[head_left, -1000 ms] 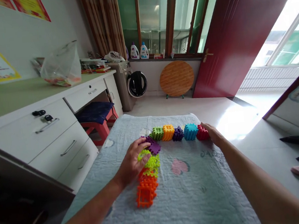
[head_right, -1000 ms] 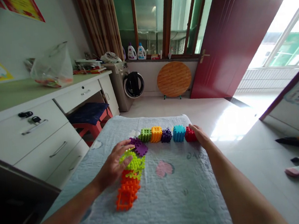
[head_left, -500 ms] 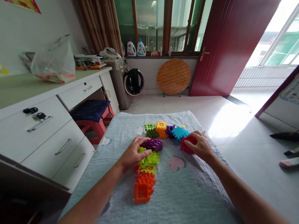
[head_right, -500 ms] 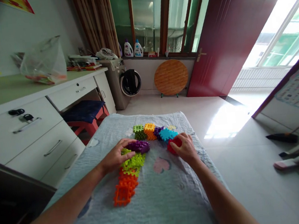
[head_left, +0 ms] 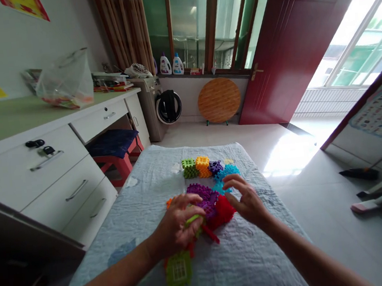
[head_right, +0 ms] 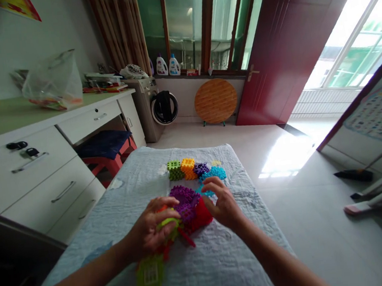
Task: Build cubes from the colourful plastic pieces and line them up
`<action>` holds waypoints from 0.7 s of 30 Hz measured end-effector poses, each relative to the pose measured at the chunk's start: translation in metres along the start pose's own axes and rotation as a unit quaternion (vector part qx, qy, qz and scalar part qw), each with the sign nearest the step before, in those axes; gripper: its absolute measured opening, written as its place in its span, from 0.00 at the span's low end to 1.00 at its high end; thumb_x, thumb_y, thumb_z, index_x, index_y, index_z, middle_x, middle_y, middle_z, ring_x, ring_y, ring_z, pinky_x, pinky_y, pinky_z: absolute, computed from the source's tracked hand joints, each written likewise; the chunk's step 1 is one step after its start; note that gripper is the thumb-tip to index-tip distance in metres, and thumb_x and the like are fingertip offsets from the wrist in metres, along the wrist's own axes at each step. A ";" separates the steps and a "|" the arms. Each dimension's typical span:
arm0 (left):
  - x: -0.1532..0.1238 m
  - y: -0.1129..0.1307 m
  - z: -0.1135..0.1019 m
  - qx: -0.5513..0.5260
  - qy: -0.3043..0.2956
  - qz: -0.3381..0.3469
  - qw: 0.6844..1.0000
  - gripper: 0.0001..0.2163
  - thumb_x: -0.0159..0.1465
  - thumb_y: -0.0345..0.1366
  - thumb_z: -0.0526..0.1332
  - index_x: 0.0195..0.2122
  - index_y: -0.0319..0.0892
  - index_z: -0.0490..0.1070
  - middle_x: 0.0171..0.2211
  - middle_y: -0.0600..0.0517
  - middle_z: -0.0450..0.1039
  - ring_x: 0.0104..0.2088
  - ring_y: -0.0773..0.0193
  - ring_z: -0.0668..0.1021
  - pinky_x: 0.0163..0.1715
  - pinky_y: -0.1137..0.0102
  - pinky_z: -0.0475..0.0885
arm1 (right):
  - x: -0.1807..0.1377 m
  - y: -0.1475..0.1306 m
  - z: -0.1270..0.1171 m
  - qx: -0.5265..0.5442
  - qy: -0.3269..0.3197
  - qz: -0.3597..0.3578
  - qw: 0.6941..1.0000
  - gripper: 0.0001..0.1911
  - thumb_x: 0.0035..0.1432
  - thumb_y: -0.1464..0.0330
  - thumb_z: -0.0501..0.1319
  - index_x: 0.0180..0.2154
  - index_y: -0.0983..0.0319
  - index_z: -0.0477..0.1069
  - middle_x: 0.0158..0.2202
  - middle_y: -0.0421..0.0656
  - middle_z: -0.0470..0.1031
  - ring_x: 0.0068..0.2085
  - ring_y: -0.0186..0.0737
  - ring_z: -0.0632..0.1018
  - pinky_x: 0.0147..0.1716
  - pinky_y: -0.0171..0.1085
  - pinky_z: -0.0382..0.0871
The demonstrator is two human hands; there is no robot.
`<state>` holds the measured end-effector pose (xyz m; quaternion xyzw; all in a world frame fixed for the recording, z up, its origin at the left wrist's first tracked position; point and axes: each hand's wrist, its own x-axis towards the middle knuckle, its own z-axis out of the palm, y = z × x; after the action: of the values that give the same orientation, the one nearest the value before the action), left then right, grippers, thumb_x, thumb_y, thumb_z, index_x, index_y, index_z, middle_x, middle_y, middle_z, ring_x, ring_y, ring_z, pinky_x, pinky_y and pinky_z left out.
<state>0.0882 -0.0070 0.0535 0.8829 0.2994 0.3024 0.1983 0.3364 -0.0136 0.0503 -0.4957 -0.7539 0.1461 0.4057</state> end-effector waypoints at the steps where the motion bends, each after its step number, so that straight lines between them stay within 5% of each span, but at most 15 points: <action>1: 0.012 -0.011 -0.001 0.004 0.035 -0.014 0.999 0.08 0.62 0.37 0.55 0.38 0.47 0.73 0.48 0.48 0.68 0.50 0.56 0.70 0.52 0.60 0.65 | 0.010 0.018 -0.004 -0.026 0.028 0.030 0.999 0.07 0.57 0.66 0.55 0.35 0.59 0.70 0.44 0.46 0.70 0.46 0.42 0.72 0.49 0.42 0.63; 5: 0.079 -0.069 -0.002 0.027 0.129 -0.152 0.979 0.19 0.59 0.44 0.58 0.50 0.41 0.67 0.55 0.43 0.59 0.57 0.53 0.64 0.58 0.60 0.58 | 0.050 0.081 -0.002 -0.141 0.044 0.231 0.962 0.23 0.56 0.56 0.55 0.48 0.63 0.67 0.50 0.52 0.69 0.53 0.52 0.68 0.53 0.49 0.57; 8: 0.122 -0.107 0.004 0.019 0.044 -0.256 0.965 0.29 0.55 0.46 0.61 0.55 0.37 0.61 0.55 0.40 0.59 0.57 0.49 0.63 0.57 0.58 0.58 | 0.066 0.097 0.009 -0.154 -0.015 0.274 0.949 0.26 0.55 0.52 0.53 0.48 0.63 0.68 0.49 0.52 0.71 0.53 0.53 0.69 0.54 0.51 0.55; 11: 0.139 -0.127 0.012 -0.011 -0.037 -0.252 0.967 0.29 0.45 0.42 0.67 0.49 0.38 0.68 0.42 0.47 0.71 0.45 0.51 0.73 0.47 0.61 0.68 | 0.069 0.091 0.019 -0.121 -0.016 0.239 0.963 0.22 0.53 0.54 0.56 0.44 0.62 0.71 0.44 0.50 0.74 0.48 0.49 0.72 0.49 0.46 0.62; 14: 0.134 -0.126 0.015 -0.030 -0.081 -0.213 0.973 0.25 0.41 0.35 0.67 0.43 0.40 0.71 0.32 0.54 0.72 0.35 0.58 0.75 0.39 0.67 0.71 | 0.065 0.078 0.024 -0.081 0.063 0.187 0.977 0.16 0.50 0.60 0.59 0.40 0.61 0.71 0.39 0.46 0.74 0.42 0.44 0.74 0.45 0.44 0.66; 17: 0.118 -0.112 0.008 -0.029 -0.082 -0.172 0.981 0.23 0.41 0.31 0.65 0.42 0.41 0.72 0.37 0.52 0.70 0.39 0.58 0.74 0.42 0.67 0.69 | 0.055 0.057 0.028 -0.037 0.122 0.115 0.985 0.12 0.50 0.65 0.59 0.38 0.60 0.71 0.36 0.43 0.73 0.39 0.41 0.73 0.44 0.42 0.66; 21: 0.087 -0.080 -0.013 -0.032 -0.061 -0.096 0.993 0.24 0.46 0.31 0.64 0.46 0.41 0.68 0.42 0.50 0.68 0.42 0.58 0.73 0.46 0.66 0.68 | 0.034 0.015 0.037 -0.005 0.082 -0.002 0.997 0.10 0.51 0.71 0.59 0.38 0.59 0.70 0.37 0.43 0.70 0.41 0.40 0.71 0.45 0.41 0.65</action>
<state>0.1024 0.1112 0.0563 0.8602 0.3601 0.2368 0.2724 0.3117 0.0297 0.0335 -0.5063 -0.7203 0.1001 0.4634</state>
